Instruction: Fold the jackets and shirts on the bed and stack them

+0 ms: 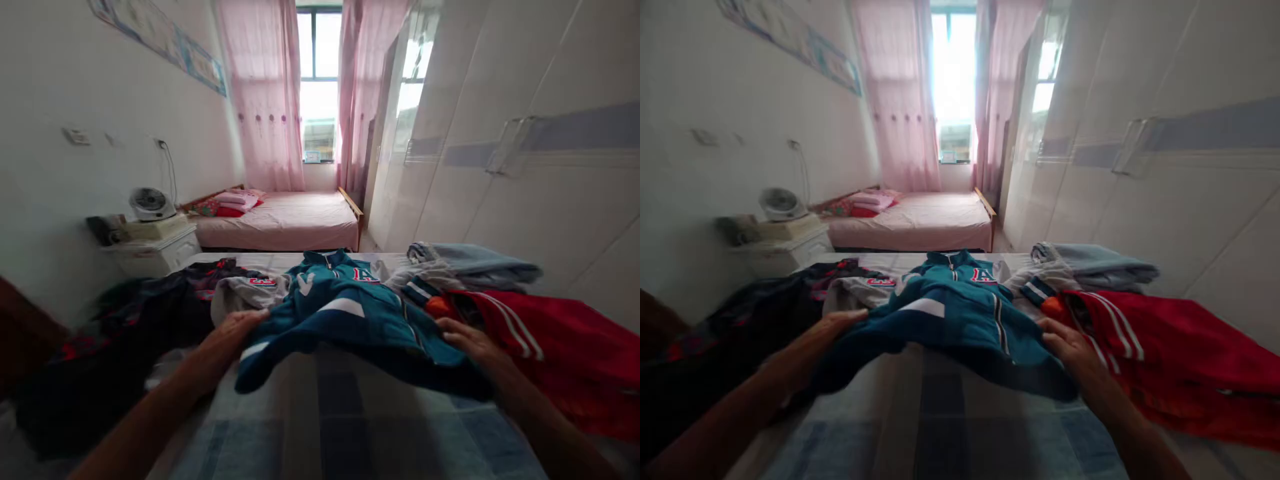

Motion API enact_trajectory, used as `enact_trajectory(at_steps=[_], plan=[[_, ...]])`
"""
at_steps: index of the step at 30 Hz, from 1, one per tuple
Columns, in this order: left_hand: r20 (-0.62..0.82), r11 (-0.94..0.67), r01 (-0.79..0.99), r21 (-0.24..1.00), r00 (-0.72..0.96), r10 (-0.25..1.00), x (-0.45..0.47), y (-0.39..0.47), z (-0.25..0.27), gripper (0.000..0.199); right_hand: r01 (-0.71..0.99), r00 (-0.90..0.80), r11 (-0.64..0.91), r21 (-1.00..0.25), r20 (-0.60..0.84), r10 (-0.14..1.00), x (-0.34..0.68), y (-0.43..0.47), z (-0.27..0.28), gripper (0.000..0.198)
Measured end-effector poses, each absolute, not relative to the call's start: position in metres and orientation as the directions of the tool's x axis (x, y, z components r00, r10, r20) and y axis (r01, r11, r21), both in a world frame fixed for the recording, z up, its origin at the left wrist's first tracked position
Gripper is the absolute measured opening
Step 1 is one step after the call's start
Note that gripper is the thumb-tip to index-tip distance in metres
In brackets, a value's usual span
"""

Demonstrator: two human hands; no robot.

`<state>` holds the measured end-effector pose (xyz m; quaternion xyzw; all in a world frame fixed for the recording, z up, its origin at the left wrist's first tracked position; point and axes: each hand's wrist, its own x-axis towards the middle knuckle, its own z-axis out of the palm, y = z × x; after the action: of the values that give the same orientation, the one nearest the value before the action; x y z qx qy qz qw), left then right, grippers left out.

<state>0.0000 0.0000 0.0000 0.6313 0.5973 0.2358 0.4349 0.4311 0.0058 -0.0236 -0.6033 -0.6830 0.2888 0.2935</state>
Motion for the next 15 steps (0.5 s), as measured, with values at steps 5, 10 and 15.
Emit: enact_trajectory(at_steps=[5,10,15], plan=[[-0.263,0.022,0.717,0.697,0.227,0.938,0.006,-0.019,-0.051,0.048,0.712,0.027,0.04,-0.702,0.084,0.996,0.416,-0.023,-0.059,0.03],[-0.014,-0.294,0.781,0.551,0.361,0.933,0.024,-0.056,-0.061,0.032,0.782,-0.35,0.41,-0.47,0.214,0.912,0.382,-0.062,-0.064,0.038],[0.135,-0.518,0.832,0.197,0.501,0.855,0.049,-0.08,-0.076,0.089,0.83,-0.474,0.522,-0.198,0.245,0.846,0.368,-0.06,-0.073,0.06]])
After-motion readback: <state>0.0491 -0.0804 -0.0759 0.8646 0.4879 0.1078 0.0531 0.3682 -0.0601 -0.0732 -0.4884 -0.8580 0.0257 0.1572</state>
